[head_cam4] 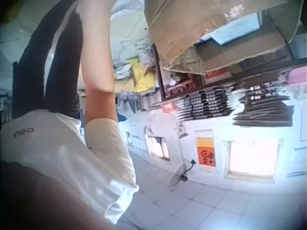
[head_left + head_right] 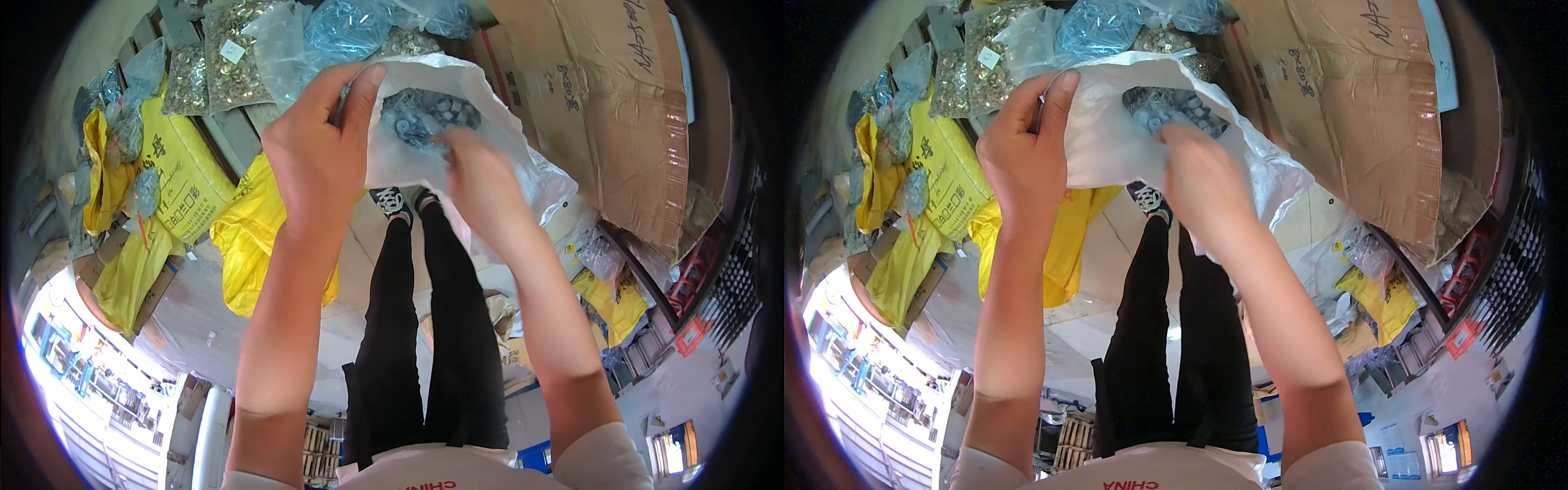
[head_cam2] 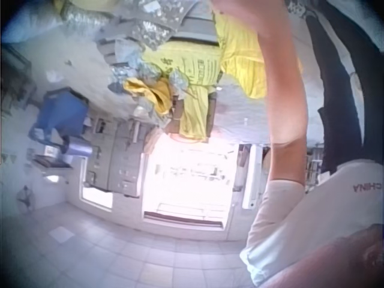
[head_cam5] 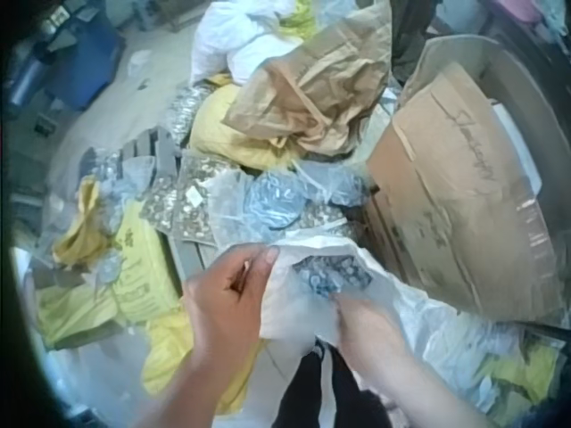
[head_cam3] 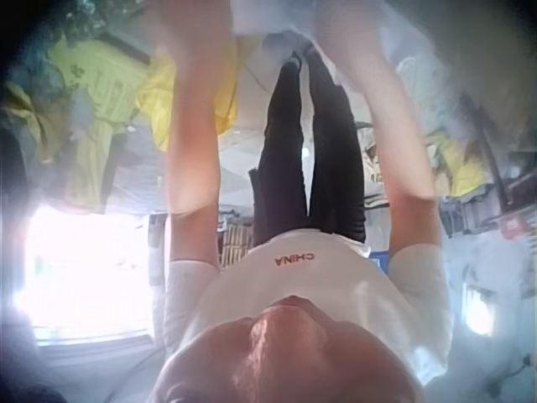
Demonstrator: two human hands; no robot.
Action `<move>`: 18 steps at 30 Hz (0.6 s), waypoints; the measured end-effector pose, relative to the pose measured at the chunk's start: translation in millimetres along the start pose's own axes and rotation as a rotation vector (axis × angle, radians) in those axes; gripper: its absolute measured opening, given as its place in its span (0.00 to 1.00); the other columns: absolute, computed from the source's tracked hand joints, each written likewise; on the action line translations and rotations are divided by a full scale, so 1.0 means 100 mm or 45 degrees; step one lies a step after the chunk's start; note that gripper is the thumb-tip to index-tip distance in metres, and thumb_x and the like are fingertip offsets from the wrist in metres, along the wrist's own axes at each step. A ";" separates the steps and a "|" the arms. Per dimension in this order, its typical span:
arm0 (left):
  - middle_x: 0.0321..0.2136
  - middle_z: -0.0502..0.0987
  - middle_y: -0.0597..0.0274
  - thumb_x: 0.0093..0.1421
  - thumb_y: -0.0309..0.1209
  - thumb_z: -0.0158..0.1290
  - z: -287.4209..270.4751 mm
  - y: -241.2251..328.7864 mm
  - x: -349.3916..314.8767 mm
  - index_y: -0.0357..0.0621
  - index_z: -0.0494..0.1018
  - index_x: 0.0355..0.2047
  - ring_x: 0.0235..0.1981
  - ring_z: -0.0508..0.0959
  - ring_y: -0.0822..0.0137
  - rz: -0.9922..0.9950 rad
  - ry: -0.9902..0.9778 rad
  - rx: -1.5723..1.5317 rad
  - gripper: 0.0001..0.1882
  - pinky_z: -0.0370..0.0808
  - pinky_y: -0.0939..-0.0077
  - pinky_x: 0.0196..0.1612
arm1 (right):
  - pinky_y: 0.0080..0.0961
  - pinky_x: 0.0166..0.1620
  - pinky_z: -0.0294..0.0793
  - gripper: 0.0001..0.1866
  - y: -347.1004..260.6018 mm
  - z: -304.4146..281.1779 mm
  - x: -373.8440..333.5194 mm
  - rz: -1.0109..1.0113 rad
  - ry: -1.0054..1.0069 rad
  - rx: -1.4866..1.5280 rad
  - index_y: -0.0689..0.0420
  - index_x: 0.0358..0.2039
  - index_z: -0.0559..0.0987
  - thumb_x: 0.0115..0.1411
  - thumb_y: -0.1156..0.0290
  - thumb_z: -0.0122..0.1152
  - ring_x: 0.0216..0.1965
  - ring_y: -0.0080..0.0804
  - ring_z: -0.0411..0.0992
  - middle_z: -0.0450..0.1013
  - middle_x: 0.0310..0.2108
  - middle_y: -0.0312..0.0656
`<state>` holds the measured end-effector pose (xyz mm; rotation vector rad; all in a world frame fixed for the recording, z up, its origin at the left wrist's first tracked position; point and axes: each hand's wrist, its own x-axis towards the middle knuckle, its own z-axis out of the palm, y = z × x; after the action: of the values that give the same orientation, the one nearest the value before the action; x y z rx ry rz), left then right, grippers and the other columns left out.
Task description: The person sorts through a large pile of plastic bags and cardboard boxes on the floor of a cluttered room. They pick up various bags, open them to check contents, and move them around. The person also uses a broom to sweep some items.
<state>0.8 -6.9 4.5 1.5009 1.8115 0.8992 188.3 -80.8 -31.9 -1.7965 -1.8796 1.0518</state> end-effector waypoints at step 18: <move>0.26 0.80 0.73 0.62 0.29 0.64 -0.07 -0.27 0.07 0.41 0.84 0.41 0.25 0.69 0.86 0.075 0.054 -0.040 0.08 0.63 0.91 0.27 | 0.39 0.55 0.68 0.18 1.73 1.90 1.38 0.289 -0.562 -0.676 0.57 0.47 0.78 0.59 0.63 0.53 0.50 0.46 0.71 0.72 0.49 0.53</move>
<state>-21.1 -4.2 -13.4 1.5338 1.7831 0.9902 159.8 -14.0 -314.4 -2.2536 -2.4407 1.1812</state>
